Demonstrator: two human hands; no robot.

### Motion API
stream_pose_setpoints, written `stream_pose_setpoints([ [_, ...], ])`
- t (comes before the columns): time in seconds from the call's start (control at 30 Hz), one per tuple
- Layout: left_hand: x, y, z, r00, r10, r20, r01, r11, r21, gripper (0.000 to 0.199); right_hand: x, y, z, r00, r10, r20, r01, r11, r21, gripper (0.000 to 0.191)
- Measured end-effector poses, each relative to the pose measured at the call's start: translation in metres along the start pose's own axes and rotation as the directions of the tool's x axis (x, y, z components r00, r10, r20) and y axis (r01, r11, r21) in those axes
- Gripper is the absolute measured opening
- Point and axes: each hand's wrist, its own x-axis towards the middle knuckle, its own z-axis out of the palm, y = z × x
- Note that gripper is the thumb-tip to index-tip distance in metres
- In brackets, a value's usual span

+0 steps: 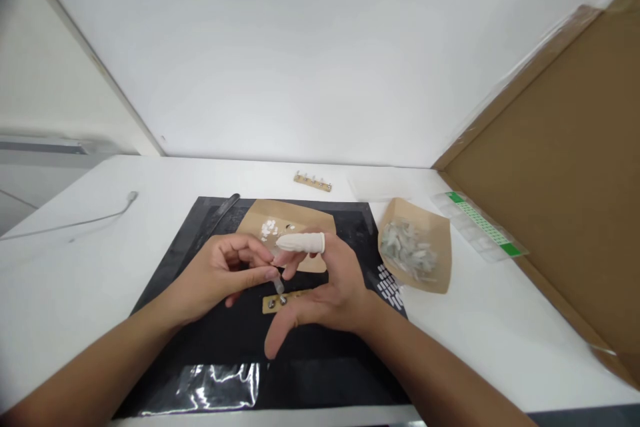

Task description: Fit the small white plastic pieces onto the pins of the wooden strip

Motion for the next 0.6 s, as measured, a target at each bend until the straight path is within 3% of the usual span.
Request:
stream_pose_setpoints([
  [0.17, 0.002, -0.002, 0.0, 1.0, -0.001, -0.015, 0.001, 1.0, 0.015, 0.036, -0.004, 0.001, 0.002, 1.0, 0.0, -0.03, 0.0, 1.0, -0.022, 0.098],
  [0.3, 0.002, -0.003, -0.001, 1.0, 0.007, -0.017, -0.006, 0.999, 0.039, 0.036, -0.005, -0.001, 0.008, 0.986, -0.028, -0.165, 0.024, 0.999, -0.027, 0.104],
  [0.4, 0.0, -0.002, -0.001, 1.0, 0.01, -0.022, -0.01, 0.999, 0.037, 0.036, -0.006, -0.004, 0.003, 0.96, -0.097, -0.262, 0.063, 0.989, -0.134, 0.104],
  [0.6, 0.001, -0.001, 0.001, 0.999, 0.031, -0.024, -0.03, 0.998, 0.05, 0.031, -0.002, -0.011, -0.02, 0.944, -0.297, -0.145, 0.228, 0.903, -0.363, 0.104],
])
